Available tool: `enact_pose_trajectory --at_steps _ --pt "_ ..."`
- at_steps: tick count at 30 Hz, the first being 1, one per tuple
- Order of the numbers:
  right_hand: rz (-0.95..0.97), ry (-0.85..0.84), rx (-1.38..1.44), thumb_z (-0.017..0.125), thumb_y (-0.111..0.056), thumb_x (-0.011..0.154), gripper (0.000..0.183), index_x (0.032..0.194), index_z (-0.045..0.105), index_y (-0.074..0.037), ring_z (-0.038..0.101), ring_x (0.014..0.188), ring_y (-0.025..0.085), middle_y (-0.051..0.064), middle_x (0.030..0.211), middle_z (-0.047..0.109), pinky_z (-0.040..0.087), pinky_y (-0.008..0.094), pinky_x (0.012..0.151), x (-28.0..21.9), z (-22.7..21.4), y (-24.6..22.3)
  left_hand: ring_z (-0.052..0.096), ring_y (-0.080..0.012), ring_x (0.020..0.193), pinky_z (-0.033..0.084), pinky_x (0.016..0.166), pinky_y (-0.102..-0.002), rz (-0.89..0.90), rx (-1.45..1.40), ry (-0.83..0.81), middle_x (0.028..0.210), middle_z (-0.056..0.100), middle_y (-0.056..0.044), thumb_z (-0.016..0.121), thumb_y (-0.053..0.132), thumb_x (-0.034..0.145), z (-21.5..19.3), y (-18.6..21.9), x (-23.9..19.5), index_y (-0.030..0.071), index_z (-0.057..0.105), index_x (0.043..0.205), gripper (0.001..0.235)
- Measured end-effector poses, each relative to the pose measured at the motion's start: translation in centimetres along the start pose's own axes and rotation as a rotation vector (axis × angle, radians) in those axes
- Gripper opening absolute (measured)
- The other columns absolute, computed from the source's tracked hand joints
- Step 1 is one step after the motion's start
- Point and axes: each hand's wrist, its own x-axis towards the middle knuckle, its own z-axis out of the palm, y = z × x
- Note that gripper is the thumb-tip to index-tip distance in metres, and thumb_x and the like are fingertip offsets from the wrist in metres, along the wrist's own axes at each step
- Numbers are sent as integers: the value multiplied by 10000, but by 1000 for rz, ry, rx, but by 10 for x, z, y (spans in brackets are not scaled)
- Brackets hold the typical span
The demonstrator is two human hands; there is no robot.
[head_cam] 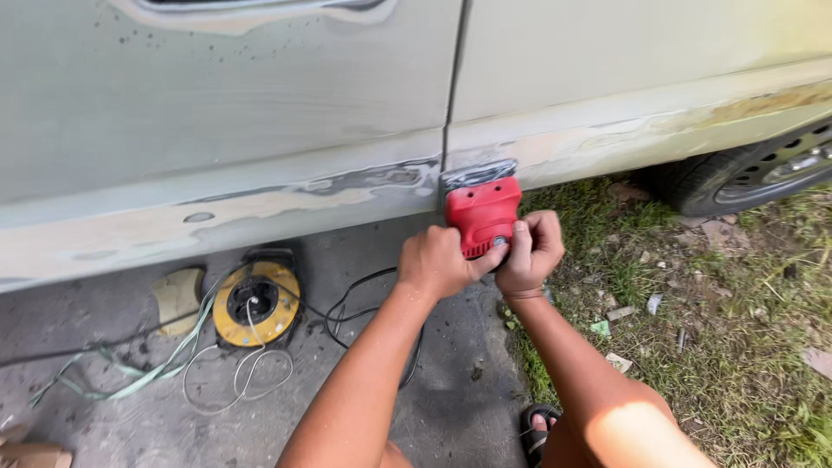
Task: The person uses a red electric sander to smooth the lower side panel of a white van. They move the tool back and forth along the seam between the door and the rear panel, focusing on removing old paint or filler.
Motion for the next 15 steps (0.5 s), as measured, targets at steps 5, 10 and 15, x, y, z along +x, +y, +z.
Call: enact_pose_trajectory --at_steps 5,10,15 --pt "33 58 33 628 -154 872 211 723 504 -71 461 668 198 84 668 437 431 322 698 22 -2 -6 730 -449 822 573 727 -513 -21 -65 85 705 696 -241 434 874 672 -34 27 -11 14 700 677 901" --pt "44 13 -1 653 -112 814 164 726 528 -51 468 647 210 107 661 447 430 357 651 5 -6 2 725 -453 892 571 768 -537 -14 -34 7 777 721 -240 425 873 654 -15 14 -6 6 706 723 914" --pt "22 60 71 644 -139 835 191 721 508 -69 410 671 170 69 689 419 394 299 664 43 7 -44 733 -447 835 585 740 -508 -24 -101 153 734 699 -263 468 870 676 -48 36 -13 -3 713 714 907"
